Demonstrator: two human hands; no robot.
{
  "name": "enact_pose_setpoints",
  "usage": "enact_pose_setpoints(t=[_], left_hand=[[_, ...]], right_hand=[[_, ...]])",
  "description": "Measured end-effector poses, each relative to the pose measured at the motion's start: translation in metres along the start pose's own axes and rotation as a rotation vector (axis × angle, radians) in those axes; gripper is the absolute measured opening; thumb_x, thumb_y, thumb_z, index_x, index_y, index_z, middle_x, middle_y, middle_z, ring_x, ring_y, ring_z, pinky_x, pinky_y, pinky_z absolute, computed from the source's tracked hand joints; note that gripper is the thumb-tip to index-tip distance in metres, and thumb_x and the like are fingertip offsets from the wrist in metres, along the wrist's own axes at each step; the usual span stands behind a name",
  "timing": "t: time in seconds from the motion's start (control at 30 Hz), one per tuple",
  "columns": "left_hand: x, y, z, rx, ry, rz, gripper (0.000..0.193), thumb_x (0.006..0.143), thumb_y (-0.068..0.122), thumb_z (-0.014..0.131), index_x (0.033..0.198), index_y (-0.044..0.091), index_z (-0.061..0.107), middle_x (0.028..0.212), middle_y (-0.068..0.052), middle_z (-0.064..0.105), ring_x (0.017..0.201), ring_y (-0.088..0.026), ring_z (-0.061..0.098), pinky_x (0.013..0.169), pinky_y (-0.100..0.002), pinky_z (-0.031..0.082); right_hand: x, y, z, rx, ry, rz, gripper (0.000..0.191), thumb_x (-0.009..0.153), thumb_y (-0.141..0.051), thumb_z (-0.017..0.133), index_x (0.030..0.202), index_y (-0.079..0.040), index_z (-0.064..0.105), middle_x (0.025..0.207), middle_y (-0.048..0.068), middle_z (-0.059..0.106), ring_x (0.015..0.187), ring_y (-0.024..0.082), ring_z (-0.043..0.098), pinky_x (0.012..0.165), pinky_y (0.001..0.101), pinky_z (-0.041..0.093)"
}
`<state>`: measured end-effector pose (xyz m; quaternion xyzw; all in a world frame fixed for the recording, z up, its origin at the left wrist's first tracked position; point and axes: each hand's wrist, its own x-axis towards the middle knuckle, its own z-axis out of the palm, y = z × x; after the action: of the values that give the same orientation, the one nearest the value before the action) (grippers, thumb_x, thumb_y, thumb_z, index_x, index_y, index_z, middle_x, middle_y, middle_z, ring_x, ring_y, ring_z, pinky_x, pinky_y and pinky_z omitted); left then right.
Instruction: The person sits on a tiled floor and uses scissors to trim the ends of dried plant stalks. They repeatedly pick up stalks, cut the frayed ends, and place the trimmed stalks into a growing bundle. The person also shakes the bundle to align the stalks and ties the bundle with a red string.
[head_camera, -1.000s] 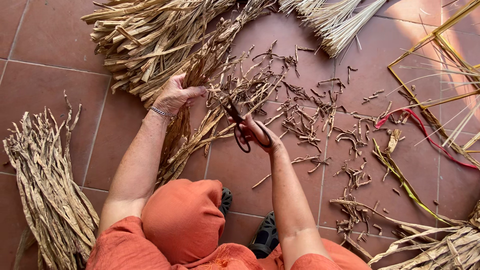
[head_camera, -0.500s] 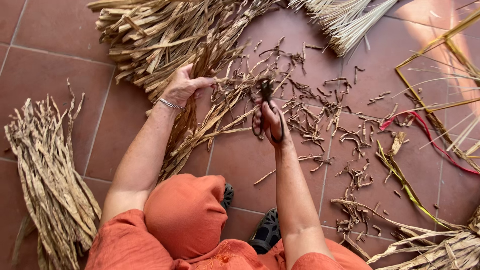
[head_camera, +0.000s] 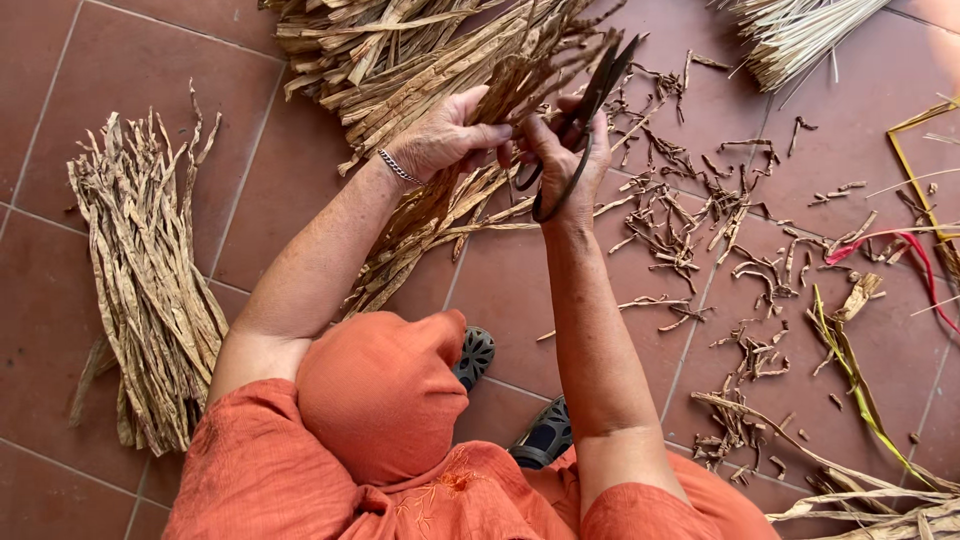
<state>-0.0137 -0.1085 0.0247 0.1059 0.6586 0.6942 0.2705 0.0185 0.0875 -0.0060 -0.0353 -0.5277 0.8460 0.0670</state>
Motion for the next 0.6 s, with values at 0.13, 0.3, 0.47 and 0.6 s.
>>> enact_pose_setpoints(t=[0.13, 0.3, 0.47, 0.6], left_hand=[[0.001, 0.0, -0.021, -0.015, 0.101, 0.087, 0.027, 0.103, 0.023, 0.063, 0.123, 0.01, 0.05, 0.088, -0.005, 0.076, 0.062, -0.008, 0.069, 0.051, -0.024, 0.059], [-0.005, -0.003, -0.066, 0.011, 0.366, 0.303, 0.025, 0.109, 0.023, 0.069, 0.123, 0.008, 0.055, 0.083, -0.004, 0.069, 0.06, -0.009, 0.062, 0.044, -0.025, 0.051], [-0.017, -0.009, -0.084, 0.119, 0.475, 0.406, 0.018, 0.111, 0.024, 0.073, 0.114, 0.007, 0.067, 0.078, -0.002, 0.066, 0.058, -0.007, 0.058, 0.046, -0.023, 0.051], [-0.014, -0.01, -0.083, 0.245, 0.477, 0.471, 0.023, 0.112, 0.027, 0.071, 0.102, 0.007, 0.074, 0.071, -0.001, 0.064, 0.054, -0.006, 0.057, 0.047, -0.022, 0.051]], right_hand=[[0.007, -0.011, -0.018, -0.099, 0.06, -0.152, 0.037, 0.093, 0.004, 0.075, 0.123, -0.004, 0.056, 0.088, 0.007, 0.067, 0.077, 0.02, 0.074, 0.068, 0.0312, 0.063], [0.024, -0.034, -0.06, -0.251, 0.059, -0.267, 0.035, 0.096, 0.008, 0.075, 0.123, -0.006, 0.058, 0.09, 0.005, 0.069, 0.083, 0.02, 0.076, 0.073, 0.0328, 0.066], [0.026, -0.037, -0.08, -0.411, 0.069, -0.367, 0.03, 0.1, 0.003, 0.076, 0.121, -0.008, 0.058, 0.091, 0.007, 0.074, 0.079, 0.02, 0.077, 0.062, 0.031, 0.063], [0.025, -0.032, -0.073, -0.395, 0.049, -0.405, 0.034, 0.1, 0.002, 0.081, 0.124, -0.008, 0.059, 0.096, 0.006, 0.074, 0.082, 0.017, 0.075, 0.067, 0.0309, 0.065]])
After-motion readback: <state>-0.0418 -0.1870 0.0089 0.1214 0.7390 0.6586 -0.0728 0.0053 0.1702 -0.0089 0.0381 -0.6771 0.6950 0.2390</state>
